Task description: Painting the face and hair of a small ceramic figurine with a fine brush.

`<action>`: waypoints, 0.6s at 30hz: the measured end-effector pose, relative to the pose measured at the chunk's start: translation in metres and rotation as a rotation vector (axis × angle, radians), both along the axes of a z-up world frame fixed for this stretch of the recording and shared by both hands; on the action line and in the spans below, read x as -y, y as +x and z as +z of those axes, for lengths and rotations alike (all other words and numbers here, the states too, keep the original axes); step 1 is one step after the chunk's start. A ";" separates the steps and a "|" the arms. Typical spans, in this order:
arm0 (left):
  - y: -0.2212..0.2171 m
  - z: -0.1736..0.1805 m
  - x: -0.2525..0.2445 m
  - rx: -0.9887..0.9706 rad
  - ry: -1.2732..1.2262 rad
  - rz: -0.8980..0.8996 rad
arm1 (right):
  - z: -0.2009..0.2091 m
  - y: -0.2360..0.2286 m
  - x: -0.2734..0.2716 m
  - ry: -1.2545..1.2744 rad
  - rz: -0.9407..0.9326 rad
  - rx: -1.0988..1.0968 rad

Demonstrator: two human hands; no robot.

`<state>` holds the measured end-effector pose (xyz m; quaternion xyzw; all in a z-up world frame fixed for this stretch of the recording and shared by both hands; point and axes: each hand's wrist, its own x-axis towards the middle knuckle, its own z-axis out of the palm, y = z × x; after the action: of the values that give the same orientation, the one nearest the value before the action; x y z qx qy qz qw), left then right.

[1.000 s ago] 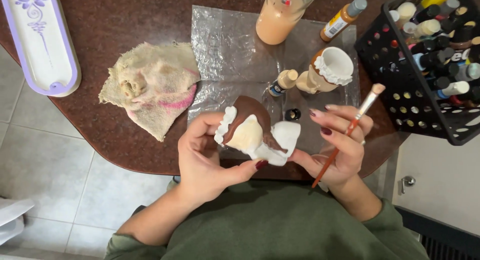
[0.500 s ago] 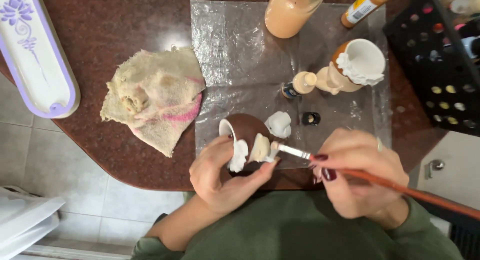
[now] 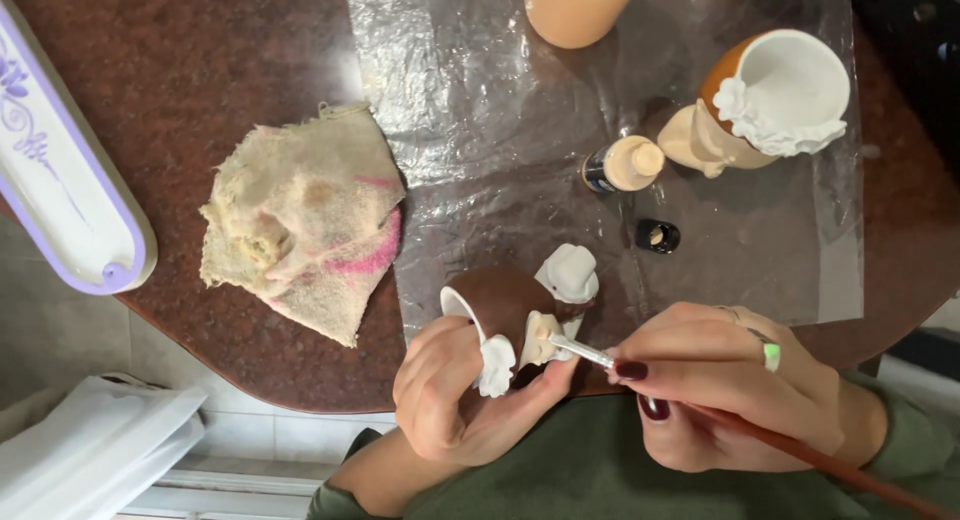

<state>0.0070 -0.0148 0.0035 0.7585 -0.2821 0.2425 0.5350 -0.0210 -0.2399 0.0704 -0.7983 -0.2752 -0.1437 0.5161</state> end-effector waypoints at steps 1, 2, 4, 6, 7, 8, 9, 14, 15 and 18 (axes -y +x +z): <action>0.000 0.000 -0.001 0.011 0.013 -0.016 | 0.000 0.000 0.000 0.018 0.018 -0.010; 0.000 -0.001 0.000 0.010 0.017 -0.023 | -0.002 0.000 0.000 0.022 0.011 -0.010; 0.000 -0.002 0.001 0.028 0.035 -0.029 | -0.005 0.000 0.000 0.055 0.003 -0.005; 0.000 -0.002 0.001 0.033 0.044 -0.026 | -0.007 -0.001 -0.001 0.075 -0.002 -0.003; 0.000 -0.003 0.000 0.040 0.051 -0.015 | -0.008 0.000 -0.001 0.092 0.001 0.000; -0.001 -0.004 0.000 0.039 0.053 -0.019 | -0.008 0.000 -0.001 0.094 -0.003 -0.001; -0.001 -0.004 0.000 0.044 0.058 -0.020 | -0.008 0.000 -0.002 0.097 0.004 -0.004; -0.001 -0.006 -0.001 0.058 0.070 -0.011 | -0.009 0.000 -0.002 0.083 0.011 0.001; -0.001 -0.006 -0.001 0.063 0.077 -0.011 | -0.009 0.000 -0.002 0.073 0.008 0.008; 0.000 -0.005 -0.003 0.071 0.088 -0.016 | -0.009 0.001 -0.004 0.064 -0.001 0.027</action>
<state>0.0065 -0.0122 -0.0015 0.7699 -0.3174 0.2523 0.4929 -0.0204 -0.2360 0.0611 -0.7796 -0.2770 -0.1633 0.5375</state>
